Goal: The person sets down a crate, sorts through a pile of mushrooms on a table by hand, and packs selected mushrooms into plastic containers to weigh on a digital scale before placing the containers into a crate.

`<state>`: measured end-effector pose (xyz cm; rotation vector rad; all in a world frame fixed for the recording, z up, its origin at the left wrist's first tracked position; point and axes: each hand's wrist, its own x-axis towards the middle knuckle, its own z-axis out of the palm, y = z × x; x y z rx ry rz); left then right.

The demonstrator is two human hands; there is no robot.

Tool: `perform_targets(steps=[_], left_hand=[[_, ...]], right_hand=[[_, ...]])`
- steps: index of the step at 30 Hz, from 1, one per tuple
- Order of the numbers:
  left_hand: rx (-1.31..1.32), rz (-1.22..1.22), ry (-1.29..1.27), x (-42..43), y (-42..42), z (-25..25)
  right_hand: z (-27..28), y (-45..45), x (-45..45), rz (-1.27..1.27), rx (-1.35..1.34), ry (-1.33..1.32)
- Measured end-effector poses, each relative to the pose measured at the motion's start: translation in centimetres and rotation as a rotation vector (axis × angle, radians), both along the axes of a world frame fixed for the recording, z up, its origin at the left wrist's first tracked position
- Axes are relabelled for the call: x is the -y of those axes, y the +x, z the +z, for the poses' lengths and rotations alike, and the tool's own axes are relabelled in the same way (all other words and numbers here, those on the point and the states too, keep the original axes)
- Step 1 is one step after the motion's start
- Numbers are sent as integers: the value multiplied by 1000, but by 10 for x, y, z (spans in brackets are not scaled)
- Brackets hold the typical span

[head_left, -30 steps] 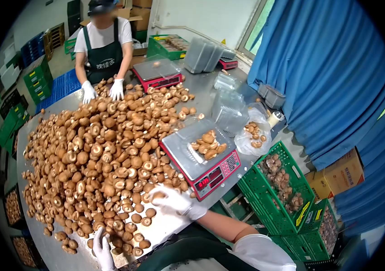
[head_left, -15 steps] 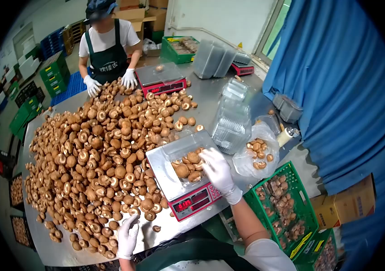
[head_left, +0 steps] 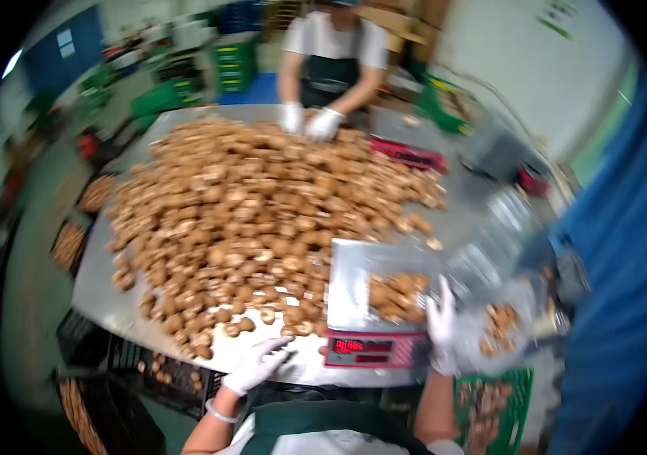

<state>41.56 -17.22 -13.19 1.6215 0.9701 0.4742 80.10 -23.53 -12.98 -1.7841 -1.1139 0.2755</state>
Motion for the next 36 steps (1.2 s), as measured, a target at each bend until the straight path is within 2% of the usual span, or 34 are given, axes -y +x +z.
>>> perform_targets(steps=[1, 2, 3, 4, 7, 10, 11, 14, 16, 17, 18, 20, 21, 22, 24, 26, 28, 29, 30, 32, 36], left_hand=[[-6, -10, 137, 1, -3, -6], [-36, 4, 76, 2, -8, -9], [-91, 30, -78, 3, -10, -6], [-39, 22, 65, 5, -14, -15], [-71, 83, 132, 8, -30, -27], [-148, 282, 178, 3, -58, -35], [-113, 409, 154, -1, -73, -34], [-183, 846, 474, -24, -130, -49], [5, 1189, 263, -46, -175, -65], [-14, 1297, 296, -58, -200, -78], [-35, 1402, 327, -69, -222, -88], [-124, 1450, 314, -85, -247, -86], [-158, 1399, 334, -94, -266, -115], [-155, 1398, 325, -99, -272, -123], [-589, 1078, 586, -106, -285, -130], [-546, 993, 514, -108, -295, -129], [101, 1174, 124, -113, -300, -126], [533, 1268, -123, -111, -295, -111], [622, 1164, -356, -107, -309, -107], [1198, 1054, -592, -107, -319, -134], [1354, 885, -581, -108, -305, -104]], right_hand=[[9, -10, -4, -13, -116, -25], [-4, -5, -5, -25, -67, 3], [12, -17, -5, -36, -136, -11], [10, -16, -6, -43, -101, 3], [2, -9, -2, -136, 110, 32], [18, -11, -9, -182, 244, 43], [21, -14, -10, -155, 277, 57], [63, -65, -32, -84, 257, 158], [111, -119, -42, 63, 386, 266], [105, -119, -46, 69, 556, 194], [100, -130, -51, 27, 615, 173], [60, -129, -60, 102, 421, 31], [60, -141, -64, 134, 382, 46], [57, -148, -66, 149, 410, 30], [54, -166, -71, 188, 408, 26], [54, -183, -74, 185, 378, 20], [53, -194, -78, 220, 399, 2], [52, -201, -80, 221, 405, 33], [51, -207, -80, 214, 405, 28], [49, -219, -80, 222, 361, 2], [40, -238, -82, 283, 369, 3]])
